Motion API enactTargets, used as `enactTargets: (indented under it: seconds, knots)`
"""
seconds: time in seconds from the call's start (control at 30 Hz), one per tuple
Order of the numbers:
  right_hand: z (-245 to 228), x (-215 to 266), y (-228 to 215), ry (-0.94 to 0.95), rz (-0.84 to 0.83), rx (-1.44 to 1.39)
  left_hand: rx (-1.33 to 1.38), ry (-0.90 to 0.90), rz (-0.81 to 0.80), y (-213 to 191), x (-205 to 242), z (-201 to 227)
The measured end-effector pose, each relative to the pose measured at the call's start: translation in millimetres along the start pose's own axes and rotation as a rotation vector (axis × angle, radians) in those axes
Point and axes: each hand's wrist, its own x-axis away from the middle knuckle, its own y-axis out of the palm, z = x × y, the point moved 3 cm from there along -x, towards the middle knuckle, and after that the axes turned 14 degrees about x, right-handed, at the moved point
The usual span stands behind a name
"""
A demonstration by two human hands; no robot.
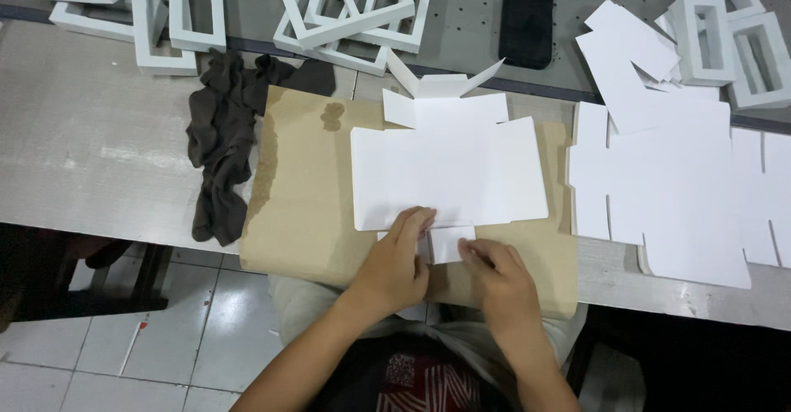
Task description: The person folds a flat white cardboard sheet into a small box by hand. They crease the flaps along pre-cut lines, fold the sides up, and tuck the tabs into slots to form the box structure.
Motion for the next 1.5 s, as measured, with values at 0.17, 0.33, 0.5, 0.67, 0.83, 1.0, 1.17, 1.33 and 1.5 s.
enactTargets:
  seconds: [0.17, 0.33, 0.5, 0.67, 0.83, 1.0, 1.17, 1.33, 1.5]
  knots:
    - [28.1, -7.2, 12.8, -0.829, 0.259, 0.552, -0.093, 0.042, -0.041, -2.7, 3.0, 4.2]
    - [28.2, -11.1, 12.4, -0.88, 0.237, 0.553, -0.135, 0.266, 0.06, 6.0, 3.3, -6.9]
    - [43.1, -19.3, 20.5, -0.847, 0.185, 0.678, -0.231, 0.288, 0.079, 13.5, 3.6, -17.9]
    - [41.8, -18.0, 24.2, -0.826, 0.173, 0.791, -0.239, 0.228, 0.008, 19.3, 5.9, -36.2]
    - [11.5, -4.9, 23.5, -0.703, 0.278, 0.702, -0.404, 0.394, 0.014, 0.8, 8.0, -8.2]
    - [5.6, -6.9, 27.3, -0.72, 0.37, 0.795, -0.542, 0.34, 0.021, -3.4, 15.7, -9.2]
    - [26.0, -14.4, 19.6, -0.774, 0.426, 0.678, -0.565, 0.393, 0.031, -5.4, 14.1, 1.6]
    - [38.3, -21.8, -8.0, -0.879, 0.619, 0.603, -0.468, 0.216, -0.142, 8.2, 18.4, -7.2]
    - [69.1, -64.5, -32.1, -0.327, 0.299, 0.294, -0.564, 0.379, -0.296, 25.6, 18.1, 5.2]
